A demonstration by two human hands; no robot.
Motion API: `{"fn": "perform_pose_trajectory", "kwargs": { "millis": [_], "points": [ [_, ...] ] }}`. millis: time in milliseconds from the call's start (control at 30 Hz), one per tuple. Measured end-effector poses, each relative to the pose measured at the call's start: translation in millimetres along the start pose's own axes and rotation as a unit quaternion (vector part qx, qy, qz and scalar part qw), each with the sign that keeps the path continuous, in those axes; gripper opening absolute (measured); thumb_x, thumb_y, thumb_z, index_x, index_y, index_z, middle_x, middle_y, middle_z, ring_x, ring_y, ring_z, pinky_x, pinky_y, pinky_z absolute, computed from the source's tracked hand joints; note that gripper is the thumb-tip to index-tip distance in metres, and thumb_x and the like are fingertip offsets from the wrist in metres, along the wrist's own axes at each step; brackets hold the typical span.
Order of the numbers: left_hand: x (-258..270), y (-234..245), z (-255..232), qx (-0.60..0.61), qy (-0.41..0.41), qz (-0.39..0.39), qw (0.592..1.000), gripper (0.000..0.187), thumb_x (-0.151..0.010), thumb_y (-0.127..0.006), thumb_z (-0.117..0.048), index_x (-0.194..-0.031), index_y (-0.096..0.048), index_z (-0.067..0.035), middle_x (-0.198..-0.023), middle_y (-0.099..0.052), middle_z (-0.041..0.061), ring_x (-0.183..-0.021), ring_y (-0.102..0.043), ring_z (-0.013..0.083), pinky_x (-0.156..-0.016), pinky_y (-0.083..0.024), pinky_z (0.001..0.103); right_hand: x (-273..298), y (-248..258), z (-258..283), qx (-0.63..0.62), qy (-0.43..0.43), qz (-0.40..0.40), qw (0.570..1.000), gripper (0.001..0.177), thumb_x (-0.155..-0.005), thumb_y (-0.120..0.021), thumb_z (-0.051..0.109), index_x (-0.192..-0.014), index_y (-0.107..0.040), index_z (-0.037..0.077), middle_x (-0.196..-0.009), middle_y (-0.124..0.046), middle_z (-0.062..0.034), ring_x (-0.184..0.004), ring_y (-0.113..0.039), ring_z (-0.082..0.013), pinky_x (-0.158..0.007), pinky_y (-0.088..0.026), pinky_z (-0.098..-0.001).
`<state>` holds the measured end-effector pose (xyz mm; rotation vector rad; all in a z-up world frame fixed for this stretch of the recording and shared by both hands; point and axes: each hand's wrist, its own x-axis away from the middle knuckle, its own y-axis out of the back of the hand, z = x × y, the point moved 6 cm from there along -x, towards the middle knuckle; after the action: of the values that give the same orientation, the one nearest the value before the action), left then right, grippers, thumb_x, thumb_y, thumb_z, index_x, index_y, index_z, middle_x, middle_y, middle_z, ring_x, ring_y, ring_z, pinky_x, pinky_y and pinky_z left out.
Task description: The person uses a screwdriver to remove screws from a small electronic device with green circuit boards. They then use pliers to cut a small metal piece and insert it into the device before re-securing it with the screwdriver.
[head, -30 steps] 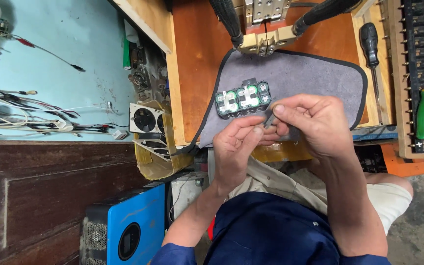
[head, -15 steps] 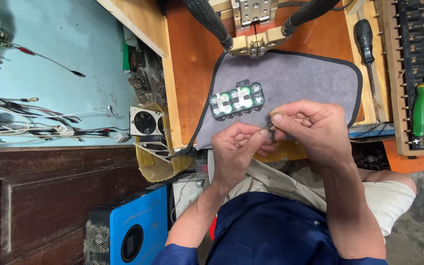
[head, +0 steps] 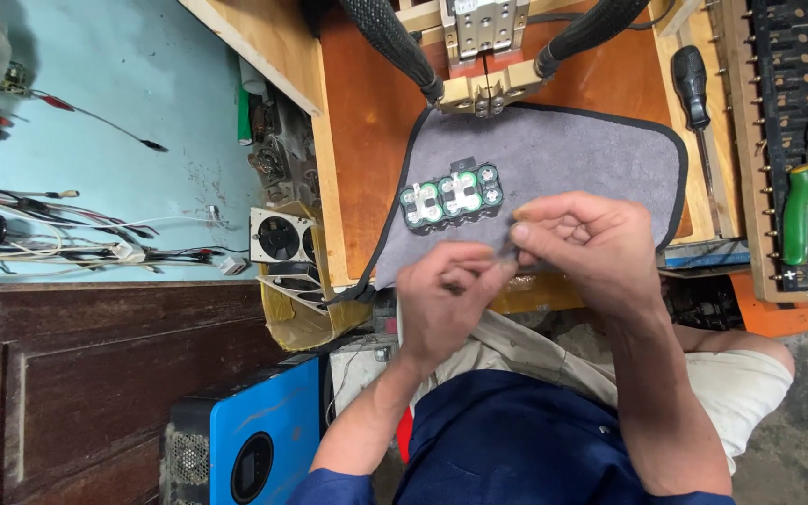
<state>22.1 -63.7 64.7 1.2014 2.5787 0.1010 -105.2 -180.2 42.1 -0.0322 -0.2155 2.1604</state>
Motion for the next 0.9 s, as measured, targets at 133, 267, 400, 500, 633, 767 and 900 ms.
{"fn": "perform_pose_trajectory", "kwargs": {
  "millis": [133, 267, 400, 500, 633, 767, 900],
  "points": [
    [-7, 33, -1, -0.158, -0.185, -0.195, 0.95, 0.055, -0.063, -0.099, -0.038, -0.096, -0.07, -0.006, -0.068, -0.063, 0.002, -0.057, -0.052, 0.0113, -0.048, -0.044, 0.022, -21, 18, -12, -0.043, 0.014, -0.033, 0.998, 0.021, -0.092, -0.074, -0.004, -0.111, -0.069, -0.011, -0.076, -0.072, -0.0209, -0.061, -0.072, -0.0209, -0.063, -0.063, -0.0312],
    [-51, 31, 15, -0.214, -0.132, -0.004, 0.968, 0.078, -0.068, -0.096, -0.025, -0.134, -0.059, -0.009, -0.12, -0.055, 0.02, -0.111, -0.062, 0.0401, -0.097, -0.053, 0.05, -38, 28, -23, -0.122, 0.035, -0.076, 0.989, 0.024, -0.093, -0.075, -0.003, -0.116, -0.067, -0.007, -0.084, -0.073, -0.0174, -0.065, -0.074, -0.0171, -0.064, -0.065, -0.0279],
    [-84, 32, 25, -0.137, -0.105, 0.196, 0.965, 0.058, -0.065, -0.099, -0.019, -0.116, -0.072, -0.015, -0.104, -0.066, 0.006, -0.1, -0.071, 0.0297, -0.092, -0.055, 0.041, -42, 33, -37, -0.178, 0.021, -0.089, 0.98, 0.02, -0.091, -0.076, -0.006, -0.109, -0.068, -0.008, -0.083, -0.073, -0.0209, -0.064, -0.075, -0.0214, -0.062, -0.067, -0.0296],
    [-108, 28, 7, -0.115, -0.134, 0.36, 0.916, 0.058, -0.066, -0.096, -0.009, -0.12, -0.074, -0.011, -0.116, -0.056, 0.017, -0.107, -0.063, 0.0413, -0.101, -0.05, 0.052, -36, 26, -42, -0.199, 0.01, -0.082, 0.976, 0.02, -0.089, -0.076, -0.006, -0.107, -0.068, -0.007, -0.081, -0.073, -0.0208, -0.065, -0.076, -0.0235, -0.062, -0.067, -0.0306],
    [-127, 16, -11, -0.113, -0.09, 0.48, 0.865, 0.055, -0.073, -0.083, 0.005, -0.126, -0.072, -0.007, -0.124, -0.052, 0.03, -0.113, -0.058, 0.0523, -0.108, -0.043, 0.06, -27, 16, -51, -0.205, 0.019, -0.069, 0.976, 0.019, -0.089, -0.076, -0.007, -0.106, -0.067, -0.007, -0.081, -0.073, -0.0217, -0.066, -0.076, -0.0248, -0.063, -0.067, -0.0321],
    [-130, 2, -14, -0.132, -0.057, 0.536, 0.832, 0.057, -0.083, -0.07, 0.008, -0.135, -0.067, -0.015, -0.135, -0.052, 0.034, -0.125, -0.054, 0.0557, -0.11, -0.039, 0.063, -20, 15, -70, -0.203, 0.068, -0.056, 0.975, 0.019, -0.087, -0.076, -0.01, -0.104, -0.068, -0.011, -0.08, -0.072, -0.0226, -0.067, -0.076, -0.0228, -0.064, -0.065, -0.031],
    [-124, 5, -10, -0.067, -0.108, 0.478, 0.869, 0.058, -0.091, -0.059, 0.011, -0.142, -0.062, -0.017, -0.14, -0.056, 0.034, -0.133, -0.053, 0.0563, -0.113, -0.038, 0.065, -16, 14, -73, -0.192, 0.113, -0.057, 0.973, 0.019, -0.085, -0.077, -0.013, -0.102, -0.069, -0.011, -0.087, -0.068, -0.0203, -0.077, -0.078, -0.0249, -0.067, -0.065, -0.0318]
  ]
}}
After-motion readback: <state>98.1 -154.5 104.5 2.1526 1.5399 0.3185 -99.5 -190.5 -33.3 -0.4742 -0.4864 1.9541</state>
